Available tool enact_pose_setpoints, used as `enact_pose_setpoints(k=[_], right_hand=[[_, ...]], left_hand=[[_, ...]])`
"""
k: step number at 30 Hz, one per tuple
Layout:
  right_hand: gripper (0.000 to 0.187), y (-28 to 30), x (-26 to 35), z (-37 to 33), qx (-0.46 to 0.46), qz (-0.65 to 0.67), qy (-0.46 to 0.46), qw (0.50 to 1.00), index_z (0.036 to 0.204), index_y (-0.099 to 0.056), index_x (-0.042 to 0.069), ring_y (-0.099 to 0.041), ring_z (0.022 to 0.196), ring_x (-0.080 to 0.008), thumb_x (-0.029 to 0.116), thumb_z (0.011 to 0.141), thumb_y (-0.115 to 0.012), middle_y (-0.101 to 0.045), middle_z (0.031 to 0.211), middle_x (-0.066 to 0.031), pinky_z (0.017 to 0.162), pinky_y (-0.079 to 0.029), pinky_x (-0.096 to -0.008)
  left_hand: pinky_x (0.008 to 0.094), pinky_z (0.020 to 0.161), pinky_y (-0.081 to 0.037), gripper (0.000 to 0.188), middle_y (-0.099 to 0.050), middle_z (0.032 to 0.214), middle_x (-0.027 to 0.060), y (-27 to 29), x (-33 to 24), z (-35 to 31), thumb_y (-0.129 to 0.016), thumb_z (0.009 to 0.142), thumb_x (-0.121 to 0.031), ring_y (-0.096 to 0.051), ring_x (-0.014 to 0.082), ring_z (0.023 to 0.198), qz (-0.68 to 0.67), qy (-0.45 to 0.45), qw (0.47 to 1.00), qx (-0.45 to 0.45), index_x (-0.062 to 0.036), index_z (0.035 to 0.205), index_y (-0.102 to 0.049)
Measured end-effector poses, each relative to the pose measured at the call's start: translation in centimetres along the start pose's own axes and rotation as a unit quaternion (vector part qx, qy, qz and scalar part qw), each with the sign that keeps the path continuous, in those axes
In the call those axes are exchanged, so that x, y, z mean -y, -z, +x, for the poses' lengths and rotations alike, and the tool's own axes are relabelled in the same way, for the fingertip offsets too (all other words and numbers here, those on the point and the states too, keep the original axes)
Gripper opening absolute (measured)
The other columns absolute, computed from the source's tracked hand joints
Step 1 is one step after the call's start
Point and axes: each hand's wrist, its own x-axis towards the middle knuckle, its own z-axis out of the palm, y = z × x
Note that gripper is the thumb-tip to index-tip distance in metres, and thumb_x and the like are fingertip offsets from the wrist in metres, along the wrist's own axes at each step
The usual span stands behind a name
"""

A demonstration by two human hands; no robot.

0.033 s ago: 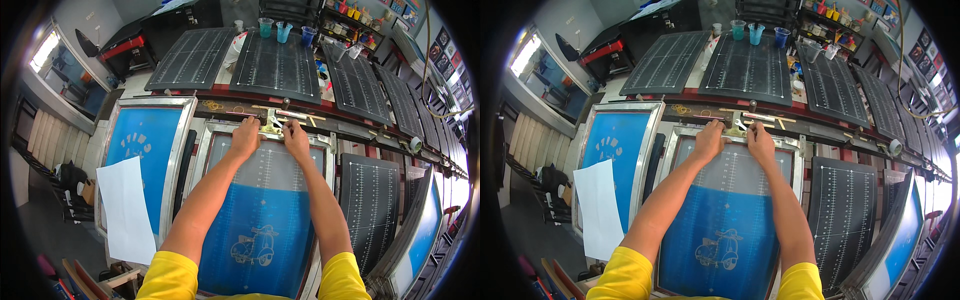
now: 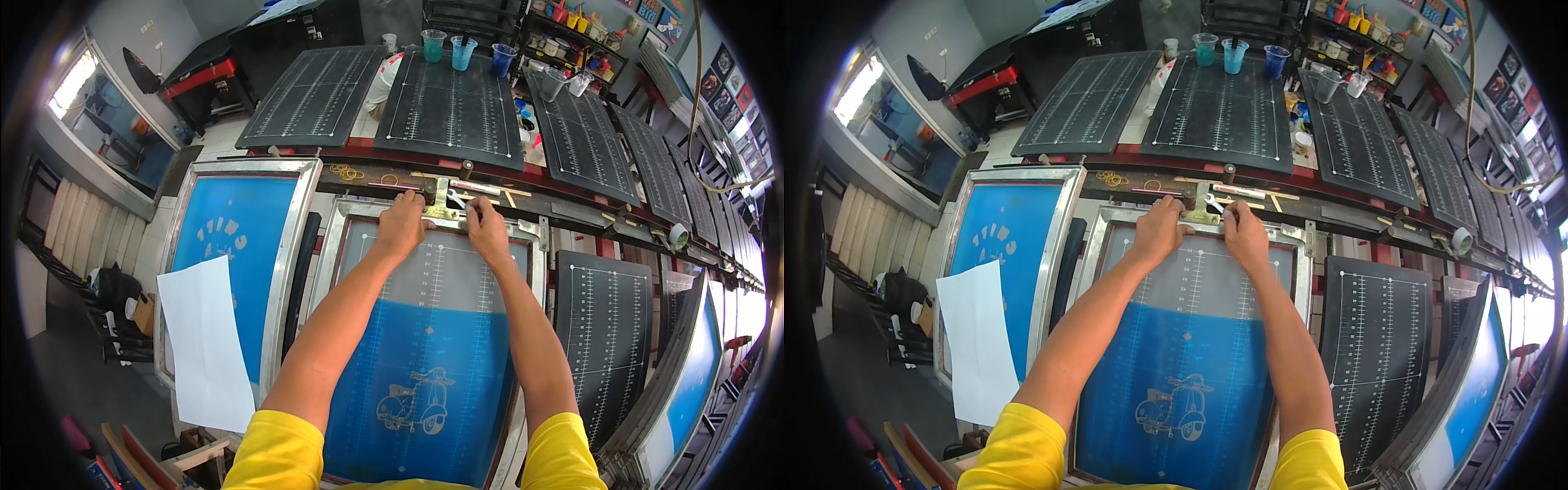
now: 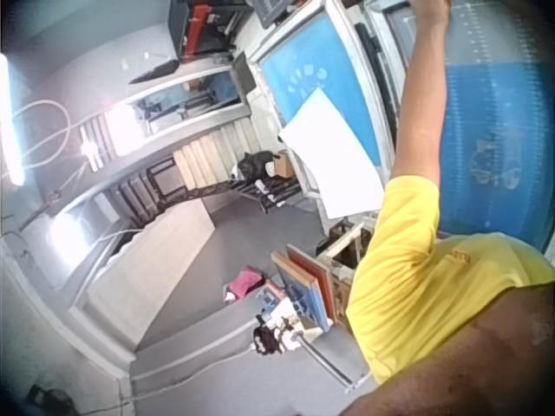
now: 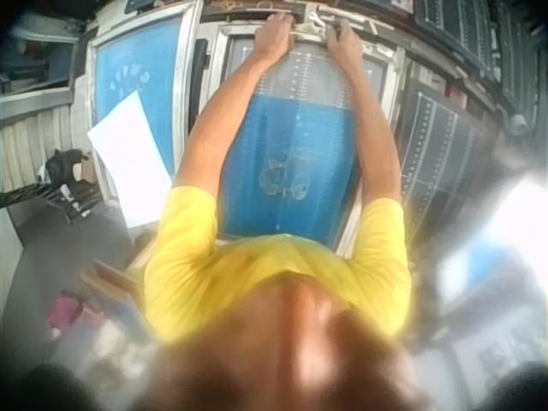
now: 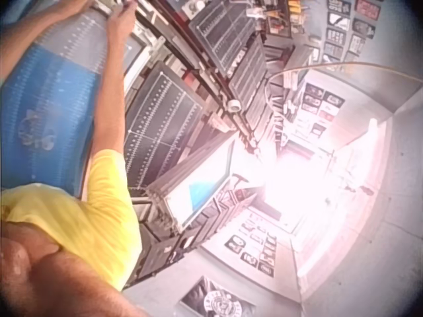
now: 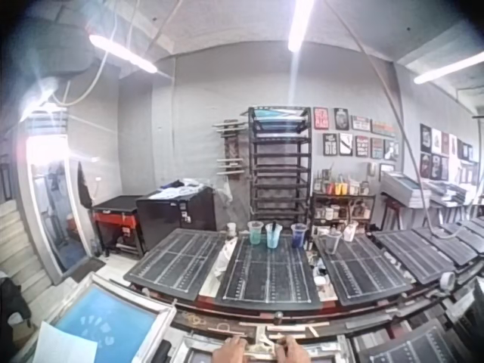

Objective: The person holds a sheet of paper, aligns a screen printing frame over a workspace, and uses a wrench to tighten bolts on an overhead rail.

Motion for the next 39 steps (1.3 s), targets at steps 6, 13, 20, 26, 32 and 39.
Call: enact_pose_setpoints(k=[6,13,20,26,32,39], right_hand=[[0.014,3.7,2.0,-1.6,0.037,-0.098,0.042,0.994,0.092,-0.063,0.007,-0.065,0.073,-0.0303,0.021,0.091,-0.063,-0.068,0.092,-0.0087,0.067,-0.049,-0.0420],[0.012,4.3,0.0,-0.6,0.054,-0.150,0.099,0.982,0.088,-0.063,0.008,-0.065,0.074,-0.0291,0.020,0.088,-0.064,-0.064,0.092,-0.0075,0.067,-0.050,-0.0434],[0.010,4.3,0.0,0.4,0.073,-0.155,0.074,0.982,0.083,-0.065,0.008,-0.066,0.076,-0.0303,0.019,0.082,-0.065,-0.063,0.090,-0.0074,0.068,-0.051,-0.0443],[0.012,4.5,-0.3,2.1,0.089,-0.171,0.110,0.975,0.083,-0.067,0.008,-0.066,0.079,-0.0315,0.019,0.080,-0.063,-0.064,0.088,-0.0072,0.070,-0.052,-0.0451],[0.016,5.0,-0.6,3.4,0.134,-0.169,0.115,0.970,0.085,-0.068,0.005,-0.066,0.083,-0.0344,0.020,0.081,-0.062,-0.067,0.089,-0.0111,0.073,-0.052,-0.0458],[0.018,2.3,0.4,-1.2,0.089,-0.076,-0.060,0.991,0.093,-0.065,-0.001,-0.068,0.086,-0.0396,0.016,0.089,-0.062,-0.069,0.087,-0.0226,0.078,-0.052,-0.0464]], left_hand=[[0.0430,0.082,-0.054,0.042,-0.061,0.110,0.0070,0.2,0.5,-0.1,-0.081,0.077,-0.026,-0.061,0.0286,0.106,0.005,0.016,1.000,0.003,-0.0046,0.108,-0.062],[0.0440,0.082,-0.054,0.041,-0.060,0.109,0.0074,0.1,0.2,0.0,-0.080,0.078,-0.026,-0.061,0.0291,0.105,-0.002,0.010,1.000,0.008,-0.0046,0.107,-0.061],[0.0442,0.082,-0.054,0.041,-0.060,0.109,0.0082,0.2,0.2,-0.1,-0.080,0.077,-0.026,-0.060,0.0296,0.106,-0.008,0.006,1.000,0.002,-0.0037,0.106,-0.061],[0.0441,0.083,-0.054,0.042,-0.060,0.110,0.0089,0.1,0.3,-0.1,-0.080,0.077,-0.026,-0.061,0.0305,0.105,-0.008,0.011,1.000,0.003,-0.0030,0.108,-0.063],[0.0440,0.083,-0.054,0.042,-0.060,0.111,0.0089,0.3,-0.3,0.0,-0.080,0.077,-0.027,-0.061,0.0298,0.105,-0.001,0.020,1.000,0.009,-0.0037,0.108,-0.063],[0.0431,0.083,-0.053,0.042,-0.061,0.111,0.0079,0.3,0.1,-0.1,-0.079,0.078,-0.028,-0.061,0.0284,0.106,0.001,0.020,1.000,0.014,-0.0047,0.108,-0.062]])
